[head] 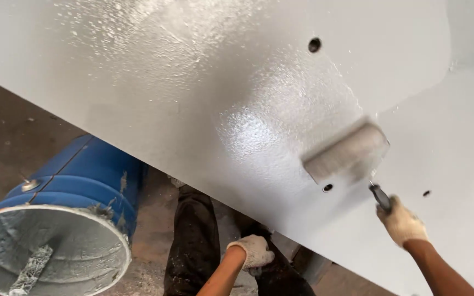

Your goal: The person paints a large, flat metal sheet with white paint using a paint roller. They repeatedly dip the roller into a blue bucket to reload paint and apply it to the surface, working around a metal bracket attached to the sheet.

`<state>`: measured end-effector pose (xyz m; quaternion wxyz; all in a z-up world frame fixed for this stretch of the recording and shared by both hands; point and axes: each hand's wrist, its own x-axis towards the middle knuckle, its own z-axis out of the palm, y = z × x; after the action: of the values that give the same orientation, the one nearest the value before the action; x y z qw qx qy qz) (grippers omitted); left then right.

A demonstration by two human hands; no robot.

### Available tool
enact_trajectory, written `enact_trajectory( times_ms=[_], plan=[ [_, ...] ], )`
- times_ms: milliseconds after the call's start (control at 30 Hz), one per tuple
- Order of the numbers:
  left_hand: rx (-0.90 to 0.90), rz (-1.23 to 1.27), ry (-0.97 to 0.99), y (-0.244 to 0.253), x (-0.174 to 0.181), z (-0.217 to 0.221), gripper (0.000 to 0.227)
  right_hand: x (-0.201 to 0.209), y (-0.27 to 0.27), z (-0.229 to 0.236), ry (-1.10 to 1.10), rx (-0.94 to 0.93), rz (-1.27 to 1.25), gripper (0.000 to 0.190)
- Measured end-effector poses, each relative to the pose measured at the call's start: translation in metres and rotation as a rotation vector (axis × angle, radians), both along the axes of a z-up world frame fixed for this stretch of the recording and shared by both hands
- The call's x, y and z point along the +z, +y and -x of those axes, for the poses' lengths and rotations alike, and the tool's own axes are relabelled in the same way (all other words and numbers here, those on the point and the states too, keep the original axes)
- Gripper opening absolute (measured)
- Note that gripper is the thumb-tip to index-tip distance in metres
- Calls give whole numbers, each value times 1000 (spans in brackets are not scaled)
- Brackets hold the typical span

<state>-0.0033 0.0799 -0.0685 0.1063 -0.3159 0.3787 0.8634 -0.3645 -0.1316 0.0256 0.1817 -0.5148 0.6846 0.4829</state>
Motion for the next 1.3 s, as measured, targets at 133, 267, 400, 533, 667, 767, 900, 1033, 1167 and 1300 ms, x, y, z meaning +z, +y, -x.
enact_trajectory(
  times_ms=[133,267,400,533,667,767,900,1033,1167,1300],
  plan=[
    [-57,-94,-1,-19,14,5,51,-3,34,68,52,-55,43,45],
    [-10,5,28,-15,7,12,51,-32,-24,-67,-208,204,-9,40],
    [-6,-101,39,1,-13,24,51,-12,-135,-257,-390,-197,188,39],
    [41,41,112,11,-29,33,56,-56,-217,-372,-574,571,151,41],
    [85,-84,43,8,-17,29,50,-89,-208,-452,-752,587,205,27],
    [108,68,39,24,-34,58,50,-105,-148,-398,-755,890,128,31],
    [-41,268,127,35,-43,91,51,-98,-20,-175,-443,1150,-157,44],
    [87,-27,64,-21,5,30,50,-37,57,-110,-389,391,-120,49],
    [190,107,48,-10,3,53,49,-46,37,-164,-267,377,-130,44],
    [149,106,52,-15,-13,57,48,-78,-31,-339,-581,597,-65,48]
  ],
)
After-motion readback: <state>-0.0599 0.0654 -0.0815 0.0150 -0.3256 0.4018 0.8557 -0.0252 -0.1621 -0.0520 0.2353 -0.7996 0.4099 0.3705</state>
